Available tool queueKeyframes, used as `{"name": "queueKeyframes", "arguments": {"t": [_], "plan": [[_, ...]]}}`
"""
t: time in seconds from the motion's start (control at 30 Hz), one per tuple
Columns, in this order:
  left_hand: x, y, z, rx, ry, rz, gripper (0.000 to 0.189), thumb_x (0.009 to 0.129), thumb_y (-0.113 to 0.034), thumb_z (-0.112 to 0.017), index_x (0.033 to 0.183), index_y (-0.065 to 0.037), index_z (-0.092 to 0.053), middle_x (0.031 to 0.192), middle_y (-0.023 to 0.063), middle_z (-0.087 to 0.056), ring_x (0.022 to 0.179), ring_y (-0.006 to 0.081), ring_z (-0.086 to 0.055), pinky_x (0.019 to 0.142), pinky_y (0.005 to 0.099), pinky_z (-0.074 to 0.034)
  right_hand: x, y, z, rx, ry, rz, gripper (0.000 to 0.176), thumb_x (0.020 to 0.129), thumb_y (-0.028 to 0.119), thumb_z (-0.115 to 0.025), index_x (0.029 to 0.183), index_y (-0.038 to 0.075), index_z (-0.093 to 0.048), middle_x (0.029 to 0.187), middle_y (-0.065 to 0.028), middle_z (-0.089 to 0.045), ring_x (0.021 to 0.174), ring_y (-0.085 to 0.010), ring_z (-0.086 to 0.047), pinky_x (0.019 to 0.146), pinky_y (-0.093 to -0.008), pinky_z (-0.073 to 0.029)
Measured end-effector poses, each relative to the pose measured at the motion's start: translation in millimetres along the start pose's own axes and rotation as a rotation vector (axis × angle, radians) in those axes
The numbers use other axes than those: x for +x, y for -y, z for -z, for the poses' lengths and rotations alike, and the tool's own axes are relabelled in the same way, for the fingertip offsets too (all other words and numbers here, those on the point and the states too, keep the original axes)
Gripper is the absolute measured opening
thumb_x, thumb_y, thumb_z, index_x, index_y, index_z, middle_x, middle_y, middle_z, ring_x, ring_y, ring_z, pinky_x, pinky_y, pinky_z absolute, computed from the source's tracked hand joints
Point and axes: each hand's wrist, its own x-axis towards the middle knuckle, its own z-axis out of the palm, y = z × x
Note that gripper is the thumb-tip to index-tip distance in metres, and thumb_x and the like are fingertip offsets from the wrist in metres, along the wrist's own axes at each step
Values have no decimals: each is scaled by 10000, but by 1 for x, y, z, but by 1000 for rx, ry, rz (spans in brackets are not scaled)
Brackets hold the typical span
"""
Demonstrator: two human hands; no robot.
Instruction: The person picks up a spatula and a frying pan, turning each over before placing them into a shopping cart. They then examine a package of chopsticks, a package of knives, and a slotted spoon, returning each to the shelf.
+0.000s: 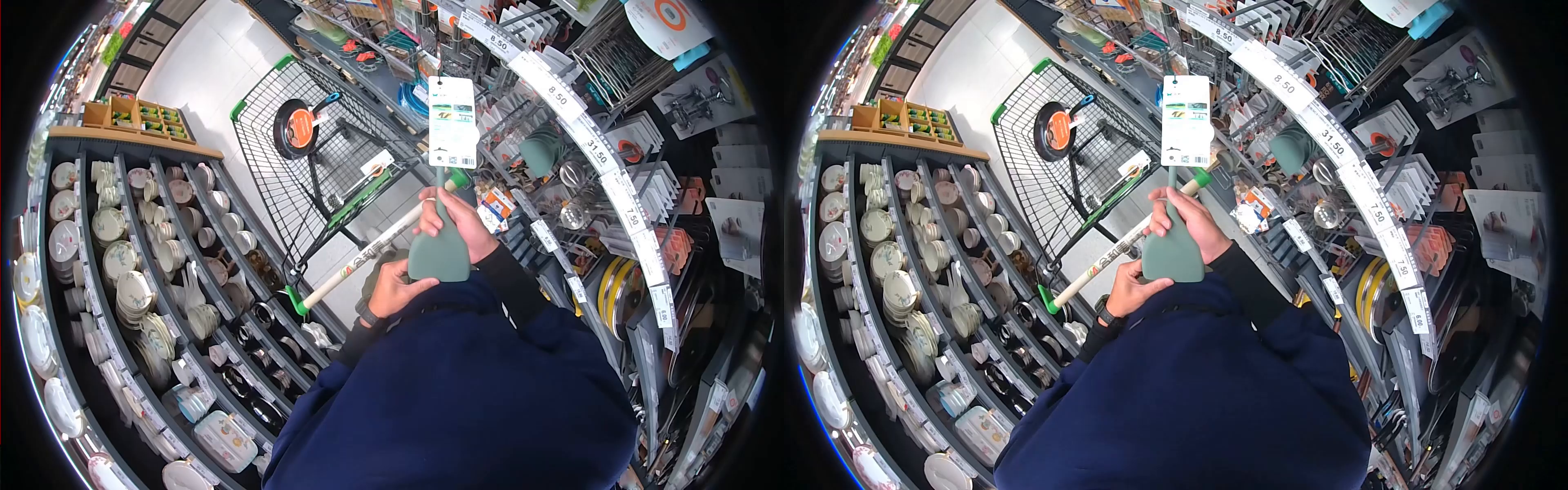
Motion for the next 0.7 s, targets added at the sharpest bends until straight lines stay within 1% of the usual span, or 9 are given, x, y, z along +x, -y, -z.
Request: {"name": "queueKeyframes", "arguments": {"t": [0.13,0.23,0.3,0.33,0.4,0.5,0.63,0.67,0.7], "plan": [[2,13,0,-13,17,47,317,802,-159,-822,1021,28,-687,852,49,-730,795,91,-667,724,267,-514,-2,-3,5,-51,6,35,359,1095,318,-265,1192,34,-463,712,4,-420,724,-126,-490,901,-380,-464],[4,11,-7,67,4,90,524,800,-174,-826,1222,20,-584,994,64,-707,903,116,-662,788,263,-518,-5,-8,5,-91,-46,26,360,1093,316,-277,1201,30,-466,723,-4,-441,723,-130,-496,867,-339,-465],[7,8,-16,-63,-61,68,867,779,-198,-848,1450,-12,-332,1353,151,-528,1157,195,-575,951,346,-492,-5,-16,8,-63,-74,34,370,1092,321,-280,1214,26,-465,736,-10,-460,729,-131,-507,834,-318,-466],[9,11,-17,-62,-60,68,867,779,-198,-848,1450,-12,-332,1353,151,-528,1157,195,-575,951,346,-492,-4,-20,8,-36,-100,43,380,1091,327,-283,1227,22,-465,749,-16,-479,736,-131,-518,800,-296,-466],[15,16,-19,-90,-30,-24,1118,754,-356,-858,1531,-42,-118,1528,168,-284,1374,267,-371,1081,438,-388,-5,-26,6,-43,-125,60,395,1089,337,-285,1241,18,-460,761,-20,-492,746,-128,-528,767,-282,-463],[15,7,-30,-303,14,30,1250,719,-490,-848,1554,-53,-26,1562,161,-180,1454,291,-200,1157,491,-258,-7,-31,-1,-86,-158,97,384,1082,336,-326,1248,25,-478,792,-18,-525,772,-107,-549,721,-263,-462],[6,14,-39,-369,78,167,1256,743,-478,-832,1557,-28,13,1591,157,-152,1471,258,-177,1175,416,-228,-5,-36,-2,-465,-348,150,234,1061,236,-439,1128,49,-561,850,-3,-575,802,-88,-571,749,-242,-464],[2,16,-41,-384,59,172,1007,840,-408,-755,1538,-10,-147,1552,154,-276,1442,253,-268,1165,391,-255,-2,-39,5,-539,-308,207,221,1054,226,-463,1126,43,-563,877,-8,-584,811,-86,-570,749,-233,-461],[0,19,-40,-385,62,172,1007,840,-408,-755,1538,-10,-147,1552,154,-276,1442,253,-268,1165,391,-255,0,-38,5,-614,-268,265,209,1048,216,-486,1124,38,-564,904,-13,-594,819,-83,-568,749,-224,-459]]}}
